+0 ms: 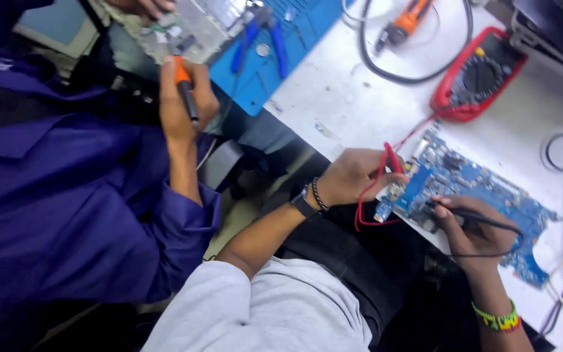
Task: Testing electronic components on a laptop motherboard using a digital multimeter to diagnose faults.
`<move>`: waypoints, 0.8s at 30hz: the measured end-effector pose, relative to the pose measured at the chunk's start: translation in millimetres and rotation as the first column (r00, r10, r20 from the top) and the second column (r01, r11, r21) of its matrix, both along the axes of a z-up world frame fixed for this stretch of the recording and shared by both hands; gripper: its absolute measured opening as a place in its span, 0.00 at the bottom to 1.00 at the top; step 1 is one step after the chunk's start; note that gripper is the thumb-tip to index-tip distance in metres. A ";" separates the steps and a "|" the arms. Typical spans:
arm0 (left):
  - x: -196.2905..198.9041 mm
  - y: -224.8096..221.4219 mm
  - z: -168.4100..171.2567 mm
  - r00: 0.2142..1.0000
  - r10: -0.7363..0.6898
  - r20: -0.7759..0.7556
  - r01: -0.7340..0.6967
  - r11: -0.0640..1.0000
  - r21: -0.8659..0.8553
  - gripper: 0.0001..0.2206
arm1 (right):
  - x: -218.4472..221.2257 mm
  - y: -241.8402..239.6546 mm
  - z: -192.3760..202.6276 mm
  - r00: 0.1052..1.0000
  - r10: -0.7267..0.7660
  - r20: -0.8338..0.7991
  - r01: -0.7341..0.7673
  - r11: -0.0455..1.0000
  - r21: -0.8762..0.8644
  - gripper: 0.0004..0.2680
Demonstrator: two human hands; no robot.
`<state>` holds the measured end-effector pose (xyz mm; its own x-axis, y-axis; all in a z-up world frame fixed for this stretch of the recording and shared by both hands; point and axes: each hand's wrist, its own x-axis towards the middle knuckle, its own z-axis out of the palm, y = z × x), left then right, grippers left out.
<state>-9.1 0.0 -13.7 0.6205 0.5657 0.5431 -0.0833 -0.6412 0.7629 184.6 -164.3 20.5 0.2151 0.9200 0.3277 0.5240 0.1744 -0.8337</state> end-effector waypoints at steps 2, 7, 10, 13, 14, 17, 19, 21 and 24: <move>1.2 -1.2 -2.7 1.000 -0.011 -0.002 0.011 1.000 -0.012 0.11 | 0.5 -6.3 -7.5 0.999 -0.048 -0.001 0.048 0.999 0.017 0.02; 5.8 0.1 -25.7 0.996 -0.086 -0.019 0.085 0.995 -0.050 0.14 | -7.8 -7.6 -10.7 0.945 -0.285 -0.157 0.274 0.958 -0.087 0.03; 9.0 -1.0 -26.4 0.997 -0.078 -0.016 0.077 0.997 -0.028 0.14 | -3.7 -4.8 -6.5 0.941 -0.291 -0.172 0.283 0.957 -0.070 0.03; 10.1 -6.2 -19.4 0.999 -0.021 -0.033 0.022 1.000 0.015 0.13 | -2.8 -8.8 -10.0 0.906 -0.387 -0.173 0.390 0.921 -0.018 0.07; 8.6 -5.0 -17.5 1.000 -0.013 -0.020 0.014 1.000 0.024 0.13 | 1.9 -10.5 -21.6 0.911 -0.378 -0.165 0.383 0.924 -0.004 0.07; 7.7 -3.0 -15.8 0.999 -0.038 0.034 0.037 0.999 0.008 0.11 | 13.3 -13.0 -41.1 0.857 -0.432 -0.281 0.462 0.886 0.045 0.08; 7.1 -2.5 -17.2 0.998 -0.065 0.006 0.065 0.998 -0.009 0.13 | 8.5 -13.1 -34.4 0.898 -0.435 -0.065 0.439 0.885 0.155 0.13; 5.9 -2.9 -12.0 0.996 -0.081 0.047 0.082 0.996 -0.023 0.13 | 9.6 -17.2 -32.7 0.906 -0.408 -0.111 0.422 0.891 0.168 0.10; 3.2 0.3 -10.2 0.995 -0.081 0.066 0.084 0.996 -0.037 0.13 | 9.2 -13.5 -15.1 0.935 -0.332 -0.126 0.351 0.917 0.188 0.12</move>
